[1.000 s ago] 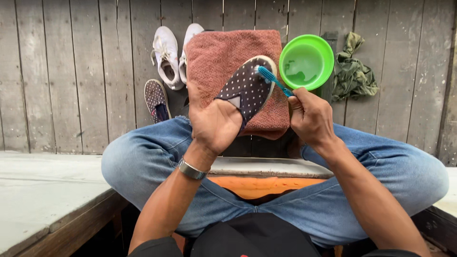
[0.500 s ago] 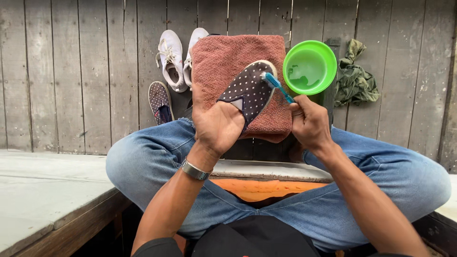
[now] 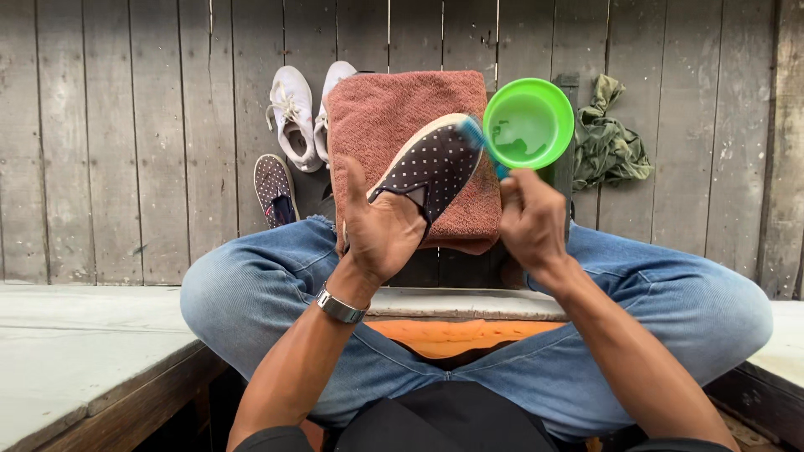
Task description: The person scrubs a dark blue canvas sneaker with white polka dots using a blue toothbrush and water from a green bowl. They repeatedly dip the brush and scrub the upper and sole while the shoe rests on a brown towel.
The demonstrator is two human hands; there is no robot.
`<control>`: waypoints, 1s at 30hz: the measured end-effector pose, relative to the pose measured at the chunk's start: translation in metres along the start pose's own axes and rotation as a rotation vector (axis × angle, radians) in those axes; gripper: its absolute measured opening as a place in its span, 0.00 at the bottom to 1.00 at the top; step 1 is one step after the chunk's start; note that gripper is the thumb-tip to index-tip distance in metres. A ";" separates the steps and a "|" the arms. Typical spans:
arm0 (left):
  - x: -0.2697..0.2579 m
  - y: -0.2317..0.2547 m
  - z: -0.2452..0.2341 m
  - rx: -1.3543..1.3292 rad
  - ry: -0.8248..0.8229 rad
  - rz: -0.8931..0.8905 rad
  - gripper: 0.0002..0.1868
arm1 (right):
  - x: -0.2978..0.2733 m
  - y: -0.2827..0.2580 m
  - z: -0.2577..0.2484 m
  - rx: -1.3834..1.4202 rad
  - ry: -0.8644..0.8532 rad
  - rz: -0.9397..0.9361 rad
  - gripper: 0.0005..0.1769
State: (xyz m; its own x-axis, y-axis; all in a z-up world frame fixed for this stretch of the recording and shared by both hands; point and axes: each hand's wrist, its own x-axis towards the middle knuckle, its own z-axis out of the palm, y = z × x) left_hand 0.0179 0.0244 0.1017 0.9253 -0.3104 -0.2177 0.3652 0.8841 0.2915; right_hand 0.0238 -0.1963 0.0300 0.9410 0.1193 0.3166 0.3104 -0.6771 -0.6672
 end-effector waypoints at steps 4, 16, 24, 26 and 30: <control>0.002 -0.006 -0.006 0.057 0.008 0.013 0.47 | -0.018 0.007 0.005 -0.074 -0.040 -0.052 0.09; -0.005 0.008 0.019 -0.230 0.157 -0.040 0.44 | 0.002 0.001 -0.007 -0.004 -0.005 -0.017 0.17; -0.012 0.008 0.047 -0.320 0.206 -0.031 0.35 | -0.009 0.004 -0.001 -0.094 0.012 -0.082 0.17; -0.010 0.011 0.054 -0.293 0.219 -0.042 0.35 | -0.020 0.008 0.007 -0.134 -0.025 -0.114 0.15; -0.008 0.016 0.061 -0.258 0.264 -0.028 0.33 | 0.000 0.002 -0.004 -0.035 0.014 -0.089 0.14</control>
State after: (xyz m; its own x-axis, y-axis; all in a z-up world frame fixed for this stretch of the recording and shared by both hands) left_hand 0.0227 0.0202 0.1649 0.8450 -0.2649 -0.4646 0.3213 0.9459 0.0451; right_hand 0.0242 -0.2001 0.0313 0.9080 0.1704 0.3827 0.3874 -0.6893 -0.6122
